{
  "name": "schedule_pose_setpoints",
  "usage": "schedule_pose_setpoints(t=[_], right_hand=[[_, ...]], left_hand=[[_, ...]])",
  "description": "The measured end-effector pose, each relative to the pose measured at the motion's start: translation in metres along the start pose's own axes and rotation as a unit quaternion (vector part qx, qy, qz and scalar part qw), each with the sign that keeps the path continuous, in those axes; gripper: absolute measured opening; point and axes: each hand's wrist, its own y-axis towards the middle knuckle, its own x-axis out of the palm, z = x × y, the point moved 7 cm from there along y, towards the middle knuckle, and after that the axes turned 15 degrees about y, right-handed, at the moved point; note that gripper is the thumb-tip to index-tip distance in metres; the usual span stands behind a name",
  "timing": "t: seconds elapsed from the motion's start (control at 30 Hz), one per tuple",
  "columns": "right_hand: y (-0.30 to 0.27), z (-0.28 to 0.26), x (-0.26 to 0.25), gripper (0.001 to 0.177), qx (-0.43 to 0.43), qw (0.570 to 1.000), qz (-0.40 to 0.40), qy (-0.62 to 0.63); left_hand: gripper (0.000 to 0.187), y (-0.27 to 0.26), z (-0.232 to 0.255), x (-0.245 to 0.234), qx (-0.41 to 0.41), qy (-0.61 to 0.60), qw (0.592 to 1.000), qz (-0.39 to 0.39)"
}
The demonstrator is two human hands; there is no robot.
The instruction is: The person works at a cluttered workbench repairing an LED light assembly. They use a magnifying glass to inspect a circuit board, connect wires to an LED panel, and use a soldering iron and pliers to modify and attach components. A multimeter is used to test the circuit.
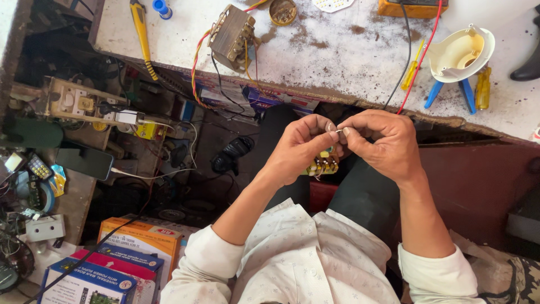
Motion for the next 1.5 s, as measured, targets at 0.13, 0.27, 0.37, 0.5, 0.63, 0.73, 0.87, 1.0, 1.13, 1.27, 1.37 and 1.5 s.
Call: schedule_pose_setpoints(t=[0.13,0.27,0.37,0.5,0.63,0.73,0.87,1.0,1.13,1.27,1.37,1.5], right_hand=[[0.001,0.003,0.002,0.008,0.033,0.999,0.001,0.039],[0.000,-0.009,0.007,0.008,-0.074,0.990,0.024,-0.114],[-0.001,-0.016,-0.001,0.009,-0.137,0.976,0.083,-0.150],[0.003,-0.001,-0.011,0.008,-0.053,0.990,0.125,-0.023],[-0.004,0.004,0.011,0.010,-0.039,0.997,0.058,-0.036],[-0.003,0.014,0.016,0.014,0.003,0.996,0.058,0.062],[-0.003,0.015,0.019,0.014,0.015,0.994,0.041,0.104],[-0.001,0.010,0.019,0.008,0.007,0.998,0.014,0.068],[0.001,0.007,0.020,0.004,0.001,0.997,-0.030,0.067],[0.003,0.006,0.017,0.005,0.013,0.997,-0.060,0.040],[0.002,0.007,0.016,0.005,0.026,0.997,-0.064,0.025],[0.002,-0.009,0.020,0.009,-0.077,0.988,-0.036,-0.131]], left_hand=[[0.011,0.000,-0.004,-0.004,0.001,0.021,0.999,0.026],[0.011,0.000,-0.006,-0.008,0.013,0.049,0.997,0.055],[0.011,-0.006,-0.010,-0.014,-0.009,0.043,0.996,0.073],[0.011,-0.016,-0.010,-0.023,-0.044,-0.012,0.996,0.071],[0.013,-0.014,-0.005,-0.019,-0.029,-0.052,0.997,0.057],[0.014,-0.016,-0.005,-0.017,-0.031,-0.071,0.996,0.054],[0.014,-0.017,-0.003,-0.016,-0.029,-0.074,0.996,0.043],[0.014,-0.013,-0.001,-0.015,-0.014,-0.043,0.998,0.036],[0.013,-0.014,0.002,-0.014,-0.007,-0.014,1.000,0.024],[0.012,-0.016,0.005,-0.015,-0.041,-0.004,0.999,0.006],[0.012,-0.017,0.005,-0.014,-0.060,-0.016,0.998,-0.006],[0.014,-0.016,0.004,-0.016,-0.056,-0.005,0.998,0.013]])
